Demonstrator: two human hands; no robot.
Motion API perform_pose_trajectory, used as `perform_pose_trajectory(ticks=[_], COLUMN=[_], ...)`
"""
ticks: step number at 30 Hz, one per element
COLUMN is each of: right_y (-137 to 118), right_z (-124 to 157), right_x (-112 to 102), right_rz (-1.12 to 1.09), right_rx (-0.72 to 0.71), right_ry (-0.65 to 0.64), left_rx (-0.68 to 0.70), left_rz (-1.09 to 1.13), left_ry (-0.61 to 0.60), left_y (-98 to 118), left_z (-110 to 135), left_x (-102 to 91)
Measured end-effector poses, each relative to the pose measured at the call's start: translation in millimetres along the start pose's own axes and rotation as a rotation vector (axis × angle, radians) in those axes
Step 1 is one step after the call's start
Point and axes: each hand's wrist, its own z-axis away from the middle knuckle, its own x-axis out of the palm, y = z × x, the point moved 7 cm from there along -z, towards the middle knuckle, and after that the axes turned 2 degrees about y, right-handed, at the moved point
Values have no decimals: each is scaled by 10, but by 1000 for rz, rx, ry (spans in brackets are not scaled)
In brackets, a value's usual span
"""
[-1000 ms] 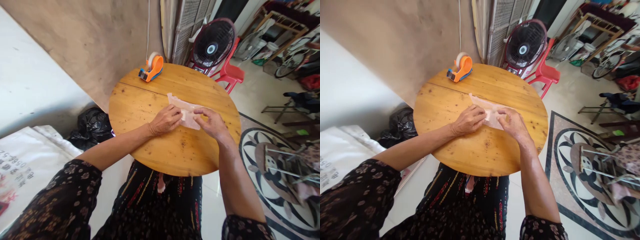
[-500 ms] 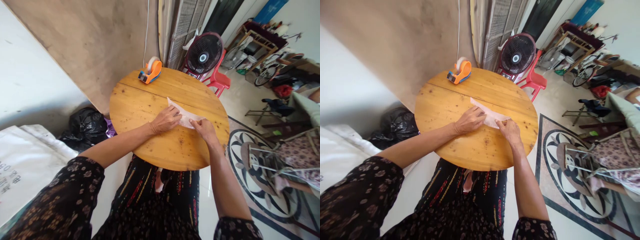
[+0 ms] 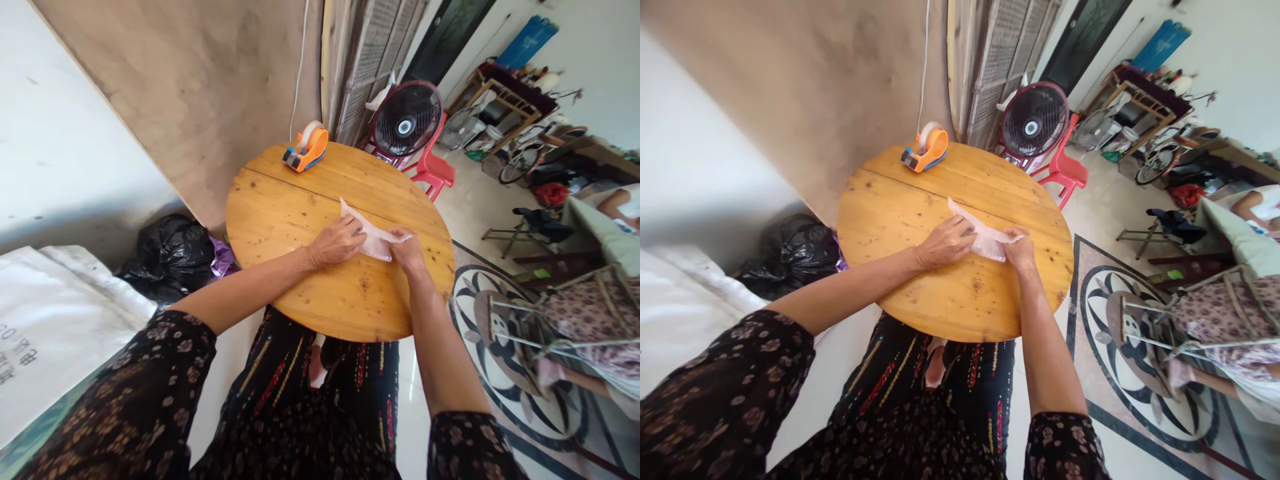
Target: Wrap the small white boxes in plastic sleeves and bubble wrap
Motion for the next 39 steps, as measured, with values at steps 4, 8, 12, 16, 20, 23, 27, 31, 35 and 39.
perform_pose_trajectory(ticks=[4, 8, 12, 16, 20, 23, 27, 31, 35, 39], right_y=[-29, -48, -113, -127, -83, -92, -105, -116, -184, -276], right_z=[2, 26, 115, 208, 218, 211, 233, 251, 217, 176], right_x=[29, 80, 87, 76, 122, 171, 190, 212, 266, 269], right_rz=[-113, -203, -233, -201, -213, -270, -285, -298, -350, -400], right_rx=[15, 97, 134, 121, 109, 73, 46, 77, 129, 147], right_ry=[9, -36, -104, -173, -194, -180, -105, -18, 13, 12], left_rx=[-2, -6, -4, -5, 5, 20, 13, 9, 6, 15], left_rz=[7, -2, 2, -9, -19, -19, -27, -30, -39, -38], left_ry=[-18, -26, -20, -3, 15, 14, -2, -15, -23, -16], left_y=[-9, -18, -25, -28, -14, 2, 2, -2, -10, -9], left_z=[-3, -7, -2, 3, -4, -13, -19, -17, -13, -14], left_x=[23, 31, 53, 71, 41, 8, -2, 18, 28, 19])
